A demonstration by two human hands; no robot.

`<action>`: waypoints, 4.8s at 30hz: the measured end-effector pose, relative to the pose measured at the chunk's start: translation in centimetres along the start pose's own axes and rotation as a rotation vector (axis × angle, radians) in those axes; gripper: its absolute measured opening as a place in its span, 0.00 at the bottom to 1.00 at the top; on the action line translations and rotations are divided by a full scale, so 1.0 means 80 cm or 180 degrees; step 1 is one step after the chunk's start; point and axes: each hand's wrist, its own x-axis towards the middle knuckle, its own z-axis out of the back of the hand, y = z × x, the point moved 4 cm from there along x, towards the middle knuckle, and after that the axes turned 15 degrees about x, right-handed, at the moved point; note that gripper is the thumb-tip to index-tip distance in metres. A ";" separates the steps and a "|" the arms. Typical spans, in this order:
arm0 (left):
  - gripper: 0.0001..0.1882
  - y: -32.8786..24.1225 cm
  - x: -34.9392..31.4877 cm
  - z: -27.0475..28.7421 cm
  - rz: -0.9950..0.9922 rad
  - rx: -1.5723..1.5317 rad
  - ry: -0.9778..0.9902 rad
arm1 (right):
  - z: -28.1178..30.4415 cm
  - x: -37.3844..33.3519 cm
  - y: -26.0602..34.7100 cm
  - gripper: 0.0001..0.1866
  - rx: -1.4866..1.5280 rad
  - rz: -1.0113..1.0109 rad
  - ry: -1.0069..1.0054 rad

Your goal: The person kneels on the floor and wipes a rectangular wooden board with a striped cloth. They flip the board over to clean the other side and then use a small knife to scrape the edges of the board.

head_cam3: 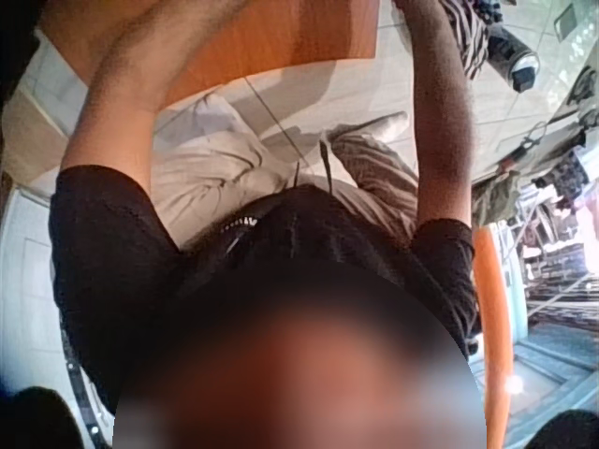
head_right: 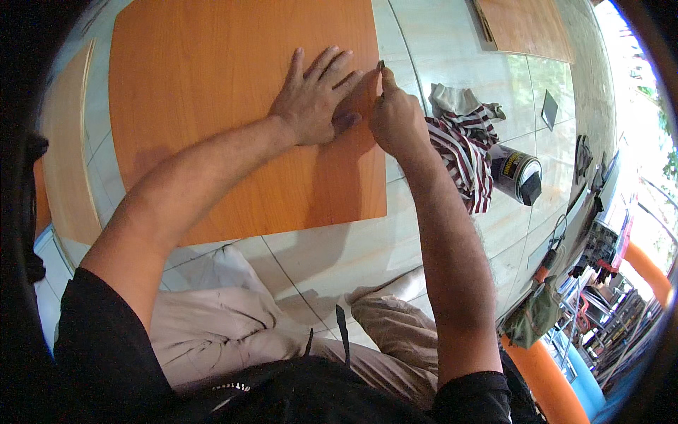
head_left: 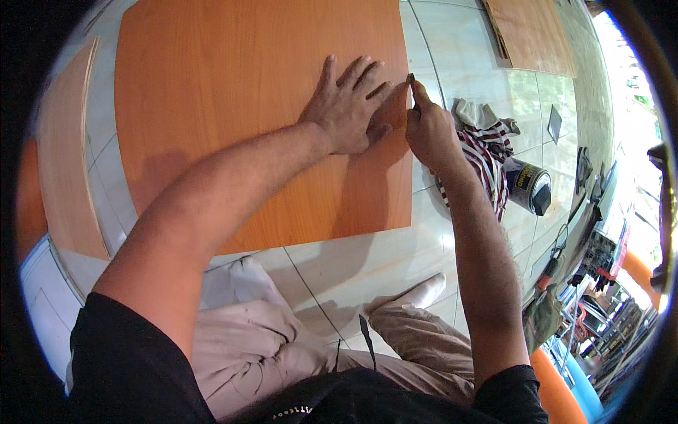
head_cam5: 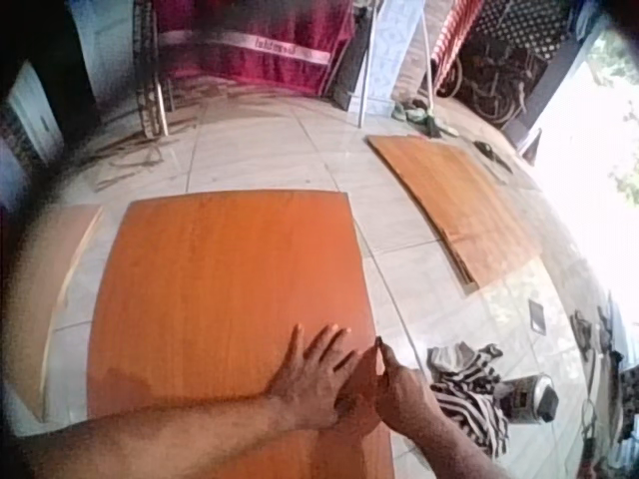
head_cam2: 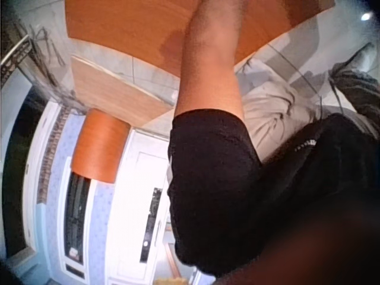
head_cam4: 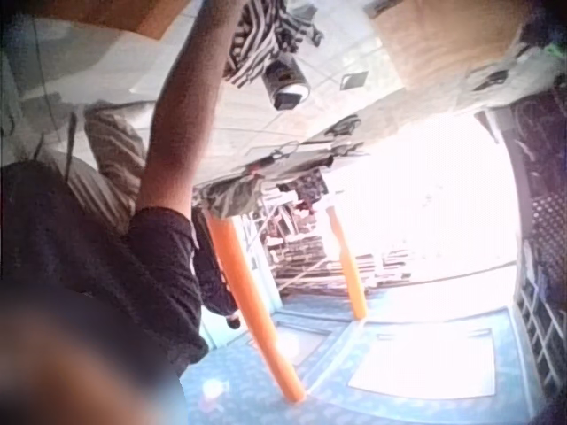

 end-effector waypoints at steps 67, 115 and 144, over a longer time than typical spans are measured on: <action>0.48 -0.052 -0.038 0.003 -0.0114 0.0026 -0.0043 | -0.041 -0.094 -0.033 0.37 0.0749 -0.0300 -0.0233; 0.46 -0.053 -0.038 -0.006 0.0014 0.0024 -0.0086 | -0.061 -0.125 -0.048 0.30 0.0574 -0.0222 -0.0489; 0.47 -0.053 -0.041 -0.014 0.0048 0.0077 -0.0213 | -0.074 -0.151 -0.046 0.31 0.0731 -0.0229 -0.0550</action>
